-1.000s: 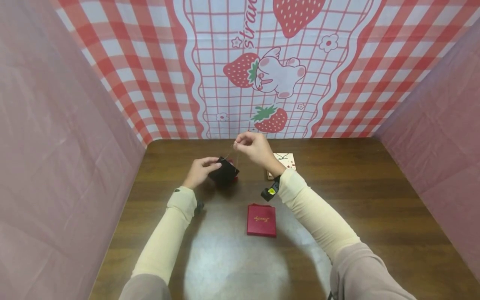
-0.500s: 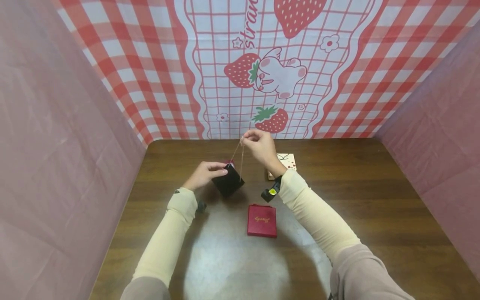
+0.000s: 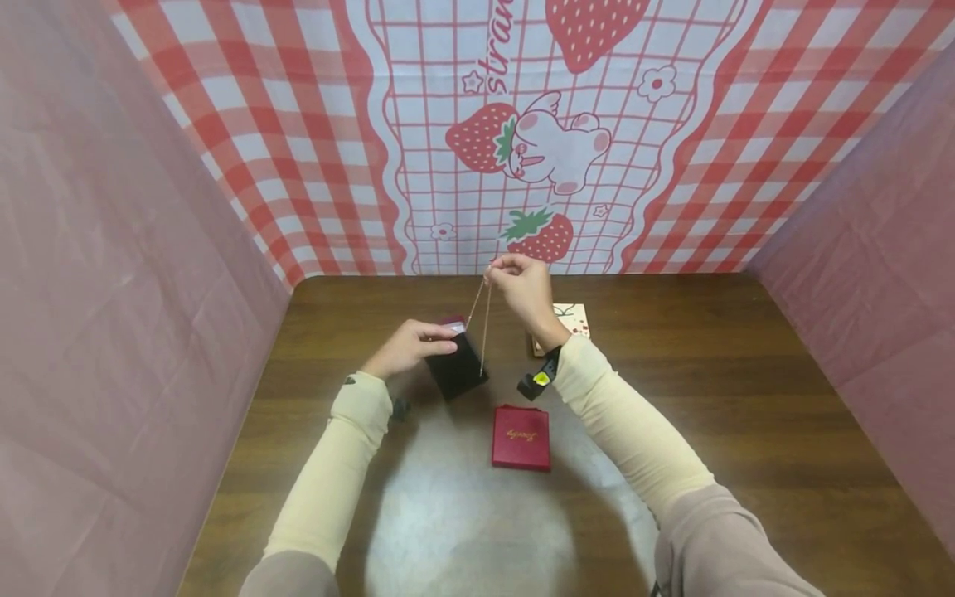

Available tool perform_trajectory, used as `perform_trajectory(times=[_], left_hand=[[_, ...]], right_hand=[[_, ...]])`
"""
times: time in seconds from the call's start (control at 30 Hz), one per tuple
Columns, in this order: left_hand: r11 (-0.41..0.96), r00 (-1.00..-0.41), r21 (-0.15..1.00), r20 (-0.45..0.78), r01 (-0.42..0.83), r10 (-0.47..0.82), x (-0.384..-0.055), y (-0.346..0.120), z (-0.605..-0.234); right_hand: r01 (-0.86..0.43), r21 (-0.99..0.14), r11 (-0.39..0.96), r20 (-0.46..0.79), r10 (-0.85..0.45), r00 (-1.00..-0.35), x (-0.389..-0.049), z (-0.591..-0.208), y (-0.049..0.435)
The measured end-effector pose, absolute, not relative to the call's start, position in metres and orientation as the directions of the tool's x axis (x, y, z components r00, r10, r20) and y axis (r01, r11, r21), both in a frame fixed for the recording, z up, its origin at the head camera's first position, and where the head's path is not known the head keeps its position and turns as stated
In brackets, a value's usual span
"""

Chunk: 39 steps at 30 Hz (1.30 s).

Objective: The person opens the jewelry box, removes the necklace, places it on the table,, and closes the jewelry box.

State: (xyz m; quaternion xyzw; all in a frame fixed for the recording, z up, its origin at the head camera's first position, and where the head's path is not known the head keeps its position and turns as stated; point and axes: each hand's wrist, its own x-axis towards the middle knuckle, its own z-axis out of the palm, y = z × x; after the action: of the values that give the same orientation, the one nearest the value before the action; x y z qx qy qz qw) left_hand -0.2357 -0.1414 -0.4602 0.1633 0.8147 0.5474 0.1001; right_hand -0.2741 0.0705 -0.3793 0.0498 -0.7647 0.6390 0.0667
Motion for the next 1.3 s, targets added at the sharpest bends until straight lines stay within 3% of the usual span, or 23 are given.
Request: perform_trajectory(times=[0.1, 0.23, 0.4, 0.53, 0.7, 0.9, 1.3], left_hand=[[0.311, -0.938, 0.934, 0.06, 0.173, 0.342, -0.235, -0.142, -0.459], [0.265, -0.974, 0.953, 0.095, 0.148, 0.205, -0.231, -0.142, -0.458], [0.21, -0.992, 0.971, 0.124, 0.119, -0.012, -0.229, -0.137, -0.458], [0.177, -0.985, 0.978, 0.128, 0.108, -0.111, -0.226, -0.131, -0.46], [0.124, -0.984, 0.986, 0.124, 0.108, -0.131, -0.219, -0.127, -0.457], [0.047, -0.987, 0.994, 0.1, 0.094, -0.128, -0.216, -0.127, -0.457], [-0.215, -0.978, 0.966, 0.103, 0.142, -0.181, -0.219, -0.128, -0.458]], right_hand=[[-0.157, -0.974, 0.165, 0.164, 0.029, -0.986, -0.275, -0.378, 0.071], [-0.141, -0.972, 0.19, 0.148, 0.026, -0.989, -0.276, -0.373, 0.076], [-0.261, -0.881, 0.394, 0.223, -0.139, -0.965, -0.281, -0.359, 0.084], [-0.367, -0.779, 0.509, 0.277, -0.246, -0.929, -0.286, -0.348, 0.085], [-0.372, -0.737, 0.565, 0.277, -0.25, -0.928, -0.291, -0.345, 0.086], [-0.334, -0.771, 0.542, 0.263, -0.206, -0.943, -0.296, -0.344, 0.09], [-0.285, -0.787, 0.547, 0.254, -0.133, -0.958, -0.304, -0.333, 0.093]])
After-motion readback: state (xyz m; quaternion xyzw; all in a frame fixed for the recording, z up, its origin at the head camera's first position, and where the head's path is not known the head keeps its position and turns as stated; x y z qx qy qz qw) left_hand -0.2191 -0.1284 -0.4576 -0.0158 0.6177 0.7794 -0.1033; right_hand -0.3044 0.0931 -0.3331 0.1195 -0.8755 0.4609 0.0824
